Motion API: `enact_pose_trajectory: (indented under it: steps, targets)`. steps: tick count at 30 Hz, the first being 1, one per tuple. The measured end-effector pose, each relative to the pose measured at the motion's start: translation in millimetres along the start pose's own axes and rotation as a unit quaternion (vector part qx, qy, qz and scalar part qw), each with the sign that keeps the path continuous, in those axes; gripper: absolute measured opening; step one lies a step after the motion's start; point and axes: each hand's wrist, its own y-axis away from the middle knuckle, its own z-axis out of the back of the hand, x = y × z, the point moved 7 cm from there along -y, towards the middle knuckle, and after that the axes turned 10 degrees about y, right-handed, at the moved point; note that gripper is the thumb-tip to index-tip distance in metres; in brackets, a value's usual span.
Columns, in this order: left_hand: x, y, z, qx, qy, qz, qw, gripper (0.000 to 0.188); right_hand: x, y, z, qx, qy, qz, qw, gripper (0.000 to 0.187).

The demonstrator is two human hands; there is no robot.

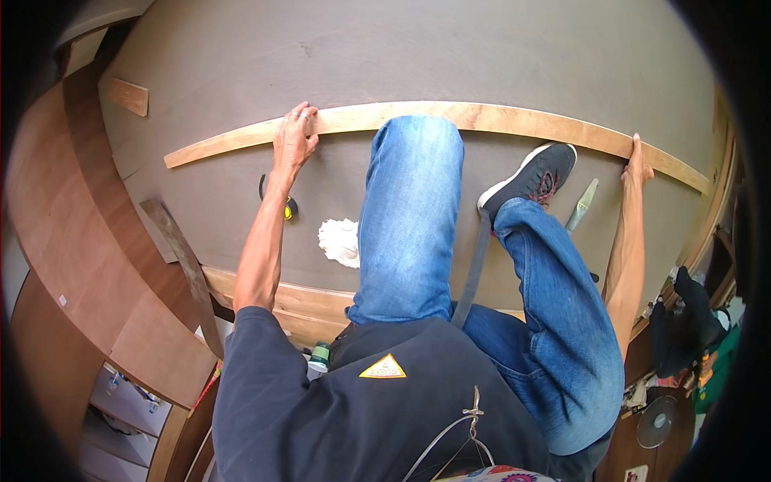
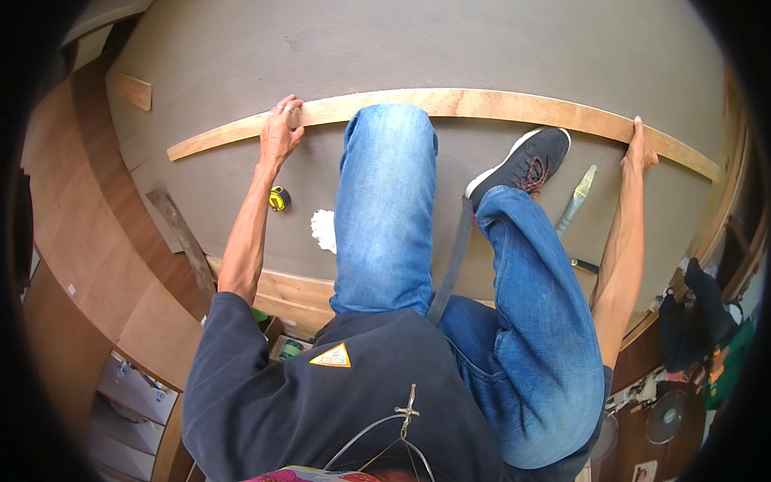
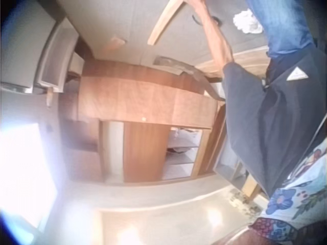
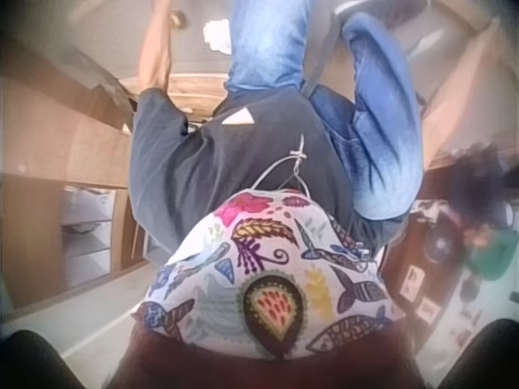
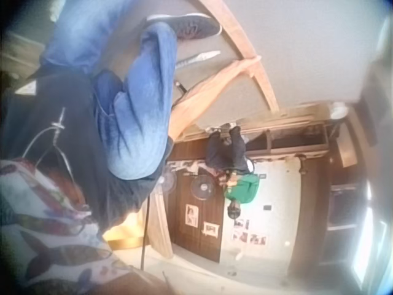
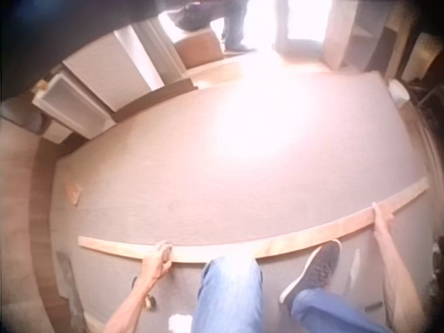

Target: The person uses a utility knife to mark a long wooden board while it rests against a gray surface on the floor, then uses a yellow measuring tape to measure the length of the board.

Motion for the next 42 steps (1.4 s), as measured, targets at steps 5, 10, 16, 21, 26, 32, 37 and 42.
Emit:
enact_pose_trajectory:
  steps: [5,10,16,21,26,32,37,42]
  targets:
    - [-12.7,-13.1,-6.6,0.007,0.011,-0.02,1.0,0.054,-6.3,-37.4,22.3,-0.041,0.02,0.03,0.998,0.118]
    - [-4.2,-7.7,-1.3,0.027,0.006,0.014,1.0,0.052,-11.0,-24.1,6.5,0.022,0.022,-0.015,0.999,0.119]
    - [-11.6,-14.5,-4.4,0.007,0.013,0.024,1.0,0.054,-2.4,-16.3,13.0,0.021,0.014,-0.015,1.0,0.117]
    - [-8.4,-8.3,-6.3,-0.027,0.034,0.006,0.999,0.056,-0.3,-18.0,16.4,-0.038,0.013,0.001,0.999,0.109]
    - [1.0,-2.5,-4.4,-0.037,0.044,0.016,0.998,0.058,-3.4,-14.6,8.0,-0.029,0.015,0.004,0.999,0.111]
    - [-10.7,-10.4,-1.3,-0.048,0.026,-0.006,0.998,0.057,-13.5,-35.2,22.2,-0.1,0.051,0.007,0.994,0.106]
    - [-7.7,-6.4,1.1,-0.018,-0.015,0.026,0.999,0.055,-11.8,-12.5,1.7,-0.031,0.014,-0.003,0.999,0.111]
    - [-21.3,-18.6,1.8,0.007,-0.008,0.031,0.999,0.052,-7.6,-19.1,17.6,-0.039,-0.029,0.007,0.999,0.113]
